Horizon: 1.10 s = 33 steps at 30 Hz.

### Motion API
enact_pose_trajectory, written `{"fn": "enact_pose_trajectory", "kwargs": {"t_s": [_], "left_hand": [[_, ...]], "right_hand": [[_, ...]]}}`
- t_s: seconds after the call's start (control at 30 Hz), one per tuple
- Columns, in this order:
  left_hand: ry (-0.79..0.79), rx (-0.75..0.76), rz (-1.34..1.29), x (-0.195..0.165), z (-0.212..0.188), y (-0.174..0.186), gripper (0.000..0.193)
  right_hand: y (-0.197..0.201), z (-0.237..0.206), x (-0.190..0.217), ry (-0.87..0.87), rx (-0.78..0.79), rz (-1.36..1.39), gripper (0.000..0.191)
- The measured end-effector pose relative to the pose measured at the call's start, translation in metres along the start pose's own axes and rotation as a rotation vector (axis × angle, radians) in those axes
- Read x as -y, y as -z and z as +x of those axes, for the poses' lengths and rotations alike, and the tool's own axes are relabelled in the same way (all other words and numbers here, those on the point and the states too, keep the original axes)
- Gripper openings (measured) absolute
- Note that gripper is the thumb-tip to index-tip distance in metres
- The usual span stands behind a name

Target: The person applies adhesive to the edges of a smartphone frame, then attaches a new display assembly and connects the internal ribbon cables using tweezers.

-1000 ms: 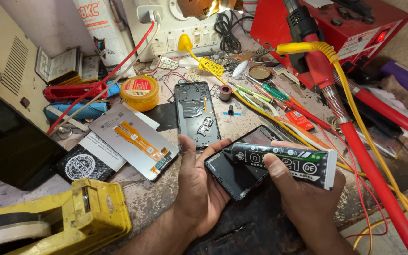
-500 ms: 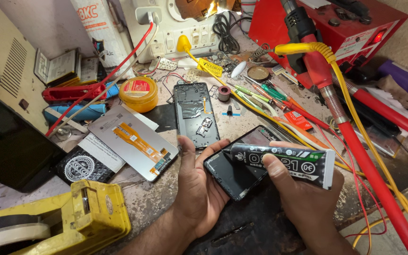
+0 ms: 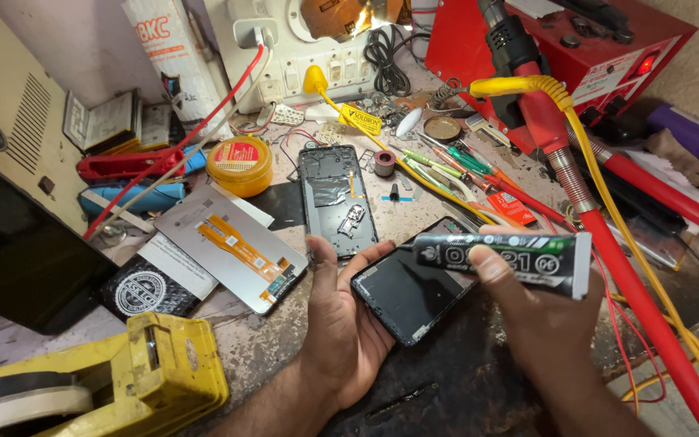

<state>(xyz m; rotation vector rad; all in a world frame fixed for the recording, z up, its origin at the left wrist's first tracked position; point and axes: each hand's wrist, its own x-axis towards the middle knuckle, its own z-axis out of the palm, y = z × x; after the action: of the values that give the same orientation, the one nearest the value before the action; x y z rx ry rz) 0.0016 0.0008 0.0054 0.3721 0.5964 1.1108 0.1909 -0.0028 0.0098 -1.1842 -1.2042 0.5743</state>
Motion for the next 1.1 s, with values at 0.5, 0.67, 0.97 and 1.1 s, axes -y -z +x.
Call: {"fn": "enact_pose_trajectory", "kwargs": {"t_s": [0.5, 0.67, 0.97, 1.1], "left_hand": [[0.0, 0.006, 0.025, 0.0, -0.001, -0.001, 0.107], [0.005, -0.008, 0.024, -0.001, 0.0, -0.002, 0.107], [-0.008, 0.013, -0.018, 0.0, 0.0, 0.0, 0.105], [-0.009, 0.005, -0.017, 0.0, 0.0, 0.0, 0.103]], "right_hand": [[0.007, 0.016, -0.012, 0.062, 0.161, -0.036, 0.026], [0.006, 0.016, -0.011, 0.091, 0.16, -0.08, 0.025], [0.005, 0.014, -0.011, 0.087, 0.152, -0.056, 0.026], [0.005, 0.015, -0.01, 0.087, 0.148, -0.079, 0.025]]}}
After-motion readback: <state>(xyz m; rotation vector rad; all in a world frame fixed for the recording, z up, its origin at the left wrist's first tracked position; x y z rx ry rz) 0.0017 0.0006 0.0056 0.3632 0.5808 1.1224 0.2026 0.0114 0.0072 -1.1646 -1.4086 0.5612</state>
